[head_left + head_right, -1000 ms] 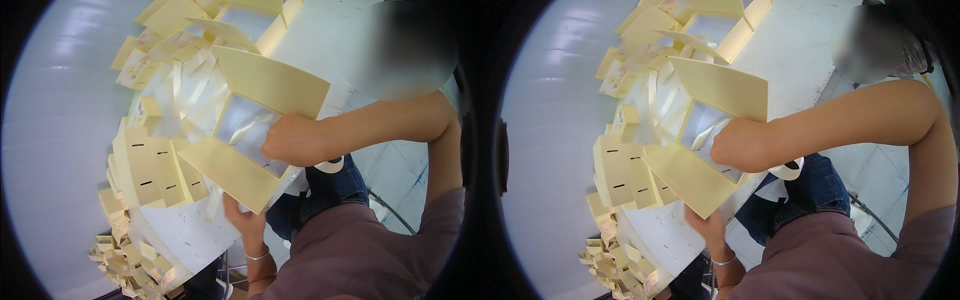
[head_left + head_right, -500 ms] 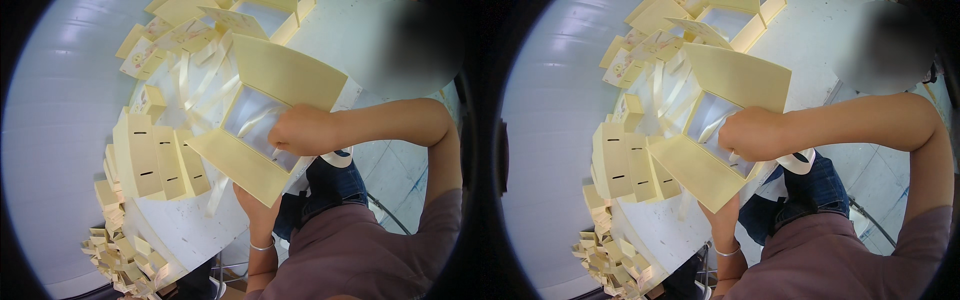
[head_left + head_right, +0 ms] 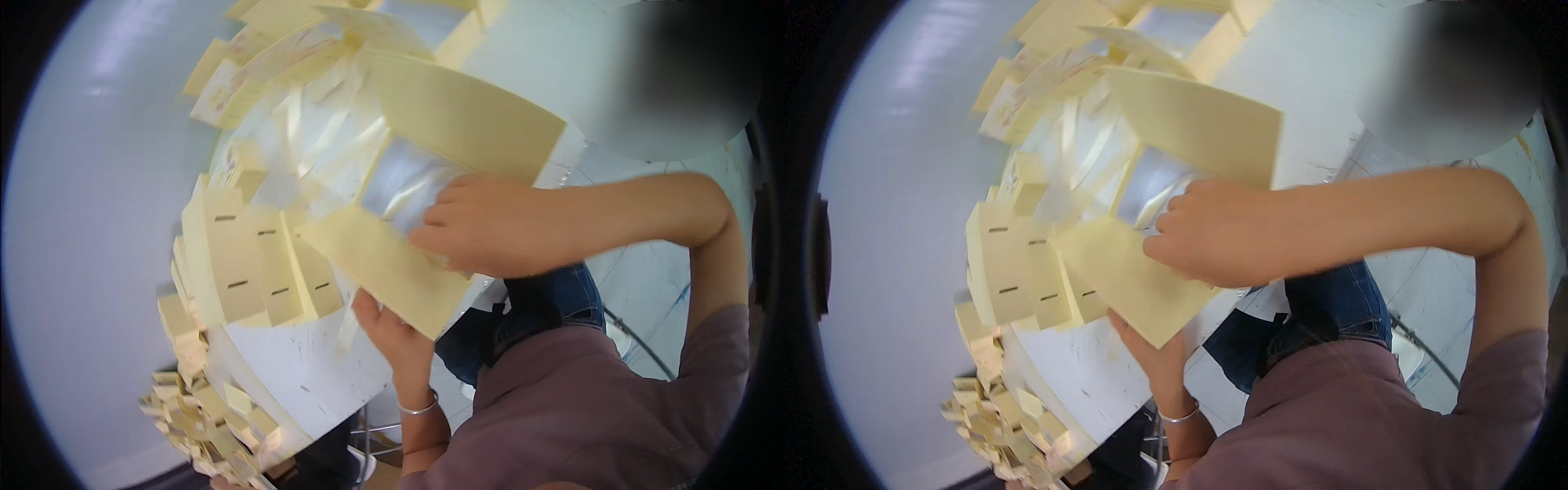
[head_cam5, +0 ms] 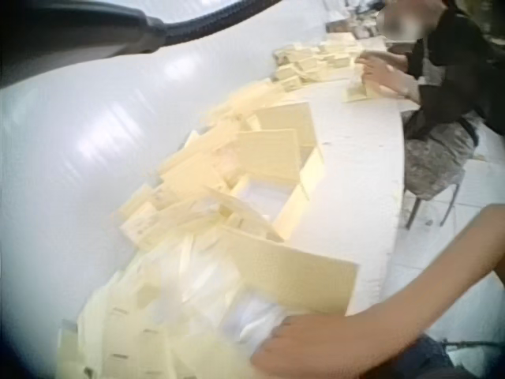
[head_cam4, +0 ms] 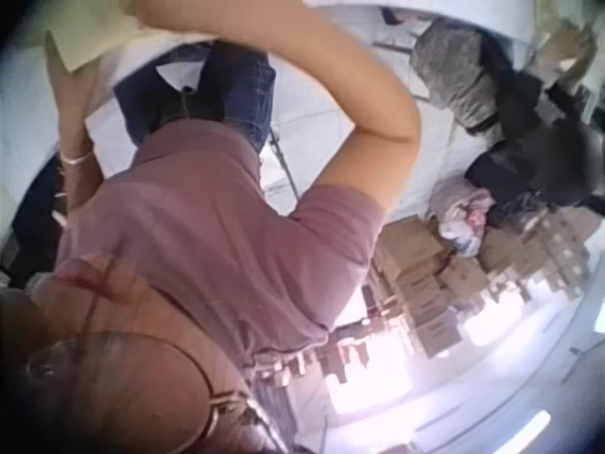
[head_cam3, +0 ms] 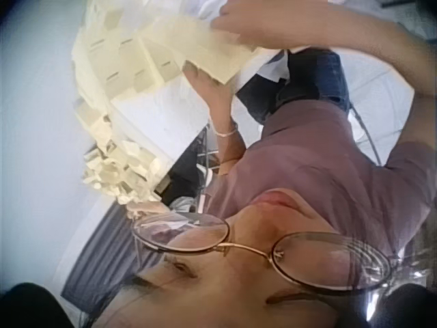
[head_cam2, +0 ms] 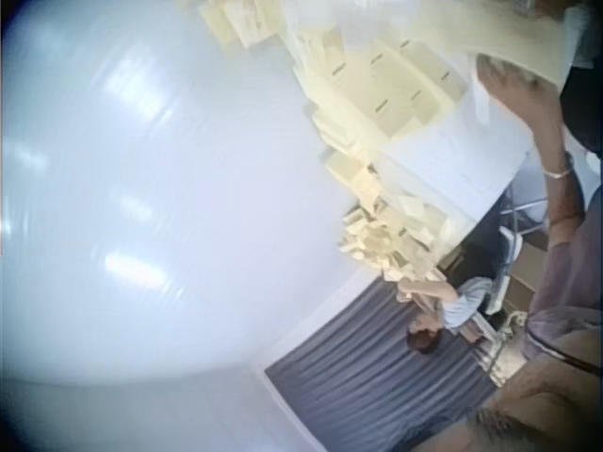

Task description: The person assembles small yellow cardboard boxes by folding flaps and inserting white ribbons into each unit. They handle boxes one at a time, open them, place a ribbon inside, and set the finished units aside on the table.

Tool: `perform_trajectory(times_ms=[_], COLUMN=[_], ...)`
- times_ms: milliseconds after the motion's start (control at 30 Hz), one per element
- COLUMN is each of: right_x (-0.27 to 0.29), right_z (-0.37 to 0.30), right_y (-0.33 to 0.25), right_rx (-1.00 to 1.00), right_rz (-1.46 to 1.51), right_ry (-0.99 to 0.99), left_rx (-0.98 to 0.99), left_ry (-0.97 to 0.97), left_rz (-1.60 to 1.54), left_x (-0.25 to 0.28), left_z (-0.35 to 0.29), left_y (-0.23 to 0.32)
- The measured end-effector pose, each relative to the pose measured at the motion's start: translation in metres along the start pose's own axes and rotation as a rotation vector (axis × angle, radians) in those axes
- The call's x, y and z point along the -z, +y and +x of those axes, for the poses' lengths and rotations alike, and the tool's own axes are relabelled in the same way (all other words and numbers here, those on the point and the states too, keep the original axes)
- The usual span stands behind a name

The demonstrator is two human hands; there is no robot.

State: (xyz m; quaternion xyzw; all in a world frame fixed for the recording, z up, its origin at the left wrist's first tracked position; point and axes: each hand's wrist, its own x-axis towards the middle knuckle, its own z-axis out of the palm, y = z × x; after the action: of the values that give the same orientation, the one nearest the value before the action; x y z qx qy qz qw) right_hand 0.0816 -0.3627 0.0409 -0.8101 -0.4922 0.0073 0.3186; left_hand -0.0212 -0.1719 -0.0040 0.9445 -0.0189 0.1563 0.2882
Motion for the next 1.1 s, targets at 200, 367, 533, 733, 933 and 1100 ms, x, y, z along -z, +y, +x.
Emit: perform_trajectory(times_ms=[200, 367, 533, 733, 933, 1100], right_x=[0.012, -0.039, -0.046, -0.011, 0.013, 0.050], right_z=[-0.058, -0.052, -0.054, -0.116, -0.128, -0.126], right_y=[-0.025, -0.018, -0.001, 0.017, 0.085, 0.163], right_rx=[0.170, -0.028, -0.017, -0.130, -0.349, -0.336], right_rz=[-0.133, -0.217, -0.386, -0.390, -0.724, -0.751], right_ry=[0.416, 0.433, 0.275, 0.302, 0.567, 0.568], left_rx=[0.310, 0.367, 0.401, 0.359, -0.009, -0.287], left_ry=[0.097, 0.116, 0.205, 0.203, 0.106, 0.186], left_rz=[0.214, 0.334, 0.199, 0.057, -0.135, 0.069], left_x=[0.052, 0.072, 0.078, 0.065, 0.003, 0.031], left_z=[-0.055, -0.085, -0.103, -0.123, -0.033, 0.040], left_y=[-0.064, -0.099, -0.125, -0.085, -0.050, -0.002])
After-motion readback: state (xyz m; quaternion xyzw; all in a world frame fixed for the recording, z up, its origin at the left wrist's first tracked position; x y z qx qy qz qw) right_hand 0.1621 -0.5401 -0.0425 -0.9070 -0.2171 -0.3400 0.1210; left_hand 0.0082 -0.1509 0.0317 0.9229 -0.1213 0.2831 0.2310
